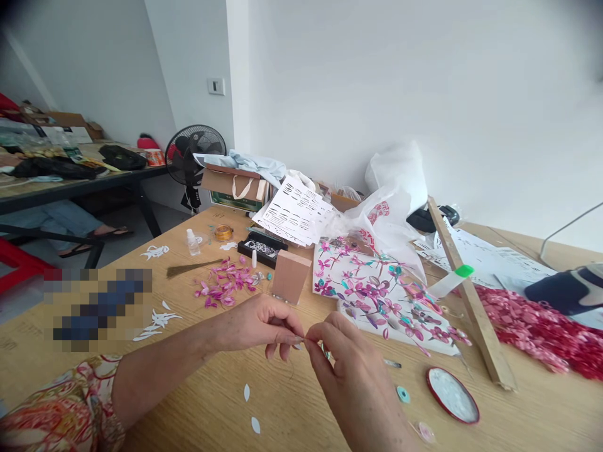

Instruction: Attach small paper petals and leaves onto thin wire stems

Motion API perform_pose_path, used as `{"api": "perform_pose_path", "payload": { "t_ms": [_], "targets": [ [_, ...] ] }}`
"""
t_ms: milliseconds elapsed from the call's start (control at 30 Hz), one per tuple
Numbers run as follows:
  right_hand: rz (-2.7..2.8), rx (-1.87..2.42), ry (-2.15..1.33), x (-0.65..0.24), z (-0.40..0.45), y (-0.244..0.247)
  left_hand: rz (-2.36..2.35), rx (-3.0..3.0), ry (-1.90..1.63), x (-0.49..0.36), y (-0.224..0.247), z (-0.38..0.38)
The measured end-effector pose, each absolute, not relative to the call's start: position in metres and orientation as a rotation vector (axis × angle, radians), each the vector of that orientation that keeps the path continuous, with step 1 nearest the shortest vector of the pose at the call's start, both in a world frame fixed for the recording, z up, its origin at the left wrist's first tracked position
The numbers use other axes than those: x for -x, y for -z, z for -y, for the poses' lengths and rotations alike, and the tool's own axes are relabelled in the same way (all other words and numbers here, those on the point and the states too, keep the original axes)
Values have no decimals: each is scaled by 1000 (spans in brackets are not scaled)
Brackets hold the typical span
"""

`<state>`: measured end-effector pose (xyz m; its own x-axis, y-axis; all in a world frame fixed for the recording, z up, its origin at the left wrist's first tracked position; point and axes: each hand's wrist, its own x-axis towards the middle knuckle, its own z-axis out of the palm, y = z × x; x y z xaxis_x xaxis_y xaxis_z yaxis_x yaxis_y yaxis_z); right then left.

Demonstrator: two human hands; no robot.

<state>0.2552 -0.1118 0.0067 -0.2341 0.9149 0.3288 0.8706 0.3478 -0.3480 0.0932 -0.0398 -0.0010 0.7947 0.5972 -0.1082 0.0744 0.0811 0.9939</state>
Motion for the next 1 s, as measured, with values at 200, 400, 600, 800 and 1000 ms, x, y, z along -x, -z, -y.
{"api": "perform_pose_path", "payload": {
  "t_ms": [200,400,600,800,1000],
  "targets": [
    [2136,1545,-103,-254,111,-5,-618,-1497,-462,-94,1,40],
    [2126,1542,-146,-254,113,-7,-679,-1561,-465,-92,0,41],
    [2152,1504,-351,-259,111,-20,-610,-1510,-403,-90,3,38],
    [2126,1343,-725,-269,92,-25,-430,-1337,-365,-86,4,37],
    [1755,1300,-848,-260,91,2,-397,-1196,-559,-84,0,36]
  ]
}}
